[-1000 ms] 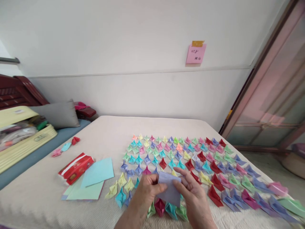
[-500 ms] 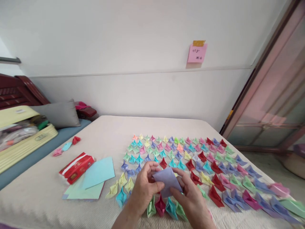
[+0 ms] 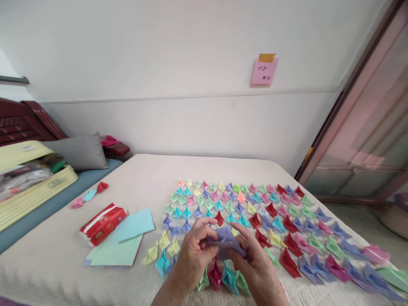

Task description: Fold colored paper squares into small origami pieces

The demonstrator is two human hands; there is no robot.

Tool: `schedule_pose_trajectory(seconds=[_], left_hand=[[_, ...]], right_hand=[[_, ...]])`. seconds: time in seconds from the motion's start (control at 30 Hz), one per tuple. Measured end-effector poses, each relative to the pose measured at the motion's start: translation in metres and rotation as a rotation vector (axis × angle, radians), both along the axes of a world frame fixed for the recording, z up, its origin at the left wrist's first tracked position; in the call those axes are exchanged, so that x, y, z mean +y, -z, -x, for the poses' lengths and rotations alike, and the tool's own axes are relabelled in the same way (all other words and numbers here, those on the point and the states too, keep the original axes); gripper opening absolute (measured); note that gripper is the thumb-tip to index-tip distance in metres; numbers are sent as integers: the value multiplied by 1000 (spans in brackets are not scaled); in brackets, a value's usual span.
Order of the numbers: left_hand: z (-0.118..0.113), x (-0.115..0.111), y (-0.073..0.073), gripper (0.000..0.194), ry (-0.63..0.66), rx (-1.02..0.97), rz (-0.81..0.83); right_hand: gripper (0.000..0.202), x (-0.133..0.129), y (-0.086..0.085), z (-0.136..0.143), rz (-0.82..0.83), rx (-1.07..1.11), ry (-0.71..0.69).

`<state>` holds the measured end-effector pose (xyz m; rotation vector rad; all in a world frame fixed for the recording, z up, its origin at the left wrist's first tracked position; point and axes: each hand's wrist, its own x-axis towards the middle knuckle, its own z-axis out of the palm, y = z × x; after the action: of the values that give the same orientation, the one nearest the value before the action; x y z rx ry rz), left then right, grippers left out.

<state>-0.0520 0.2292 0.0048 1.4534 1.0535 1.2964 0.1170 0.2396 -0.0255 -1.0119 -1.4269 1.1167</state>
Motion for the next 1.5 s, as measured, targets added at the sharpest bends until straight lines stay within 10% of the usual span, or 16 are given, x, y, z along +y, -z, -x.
schedule_pose_trajectory(seconds=[0.4, 0.83, 1.5], left_hand=[[-2, 2, -1, 16, -27, -58, 23], [3, 3, -1, 6, 210, -91, 296], [-2, 4, -1, 19, 36, -141, 325]], right_hand=[[28, -2, -5, 0, -238, -206, -51], [18, 3, -6, -5, 274, 82, -195], [16, 8, 8, -11, 312, 281, -28]])
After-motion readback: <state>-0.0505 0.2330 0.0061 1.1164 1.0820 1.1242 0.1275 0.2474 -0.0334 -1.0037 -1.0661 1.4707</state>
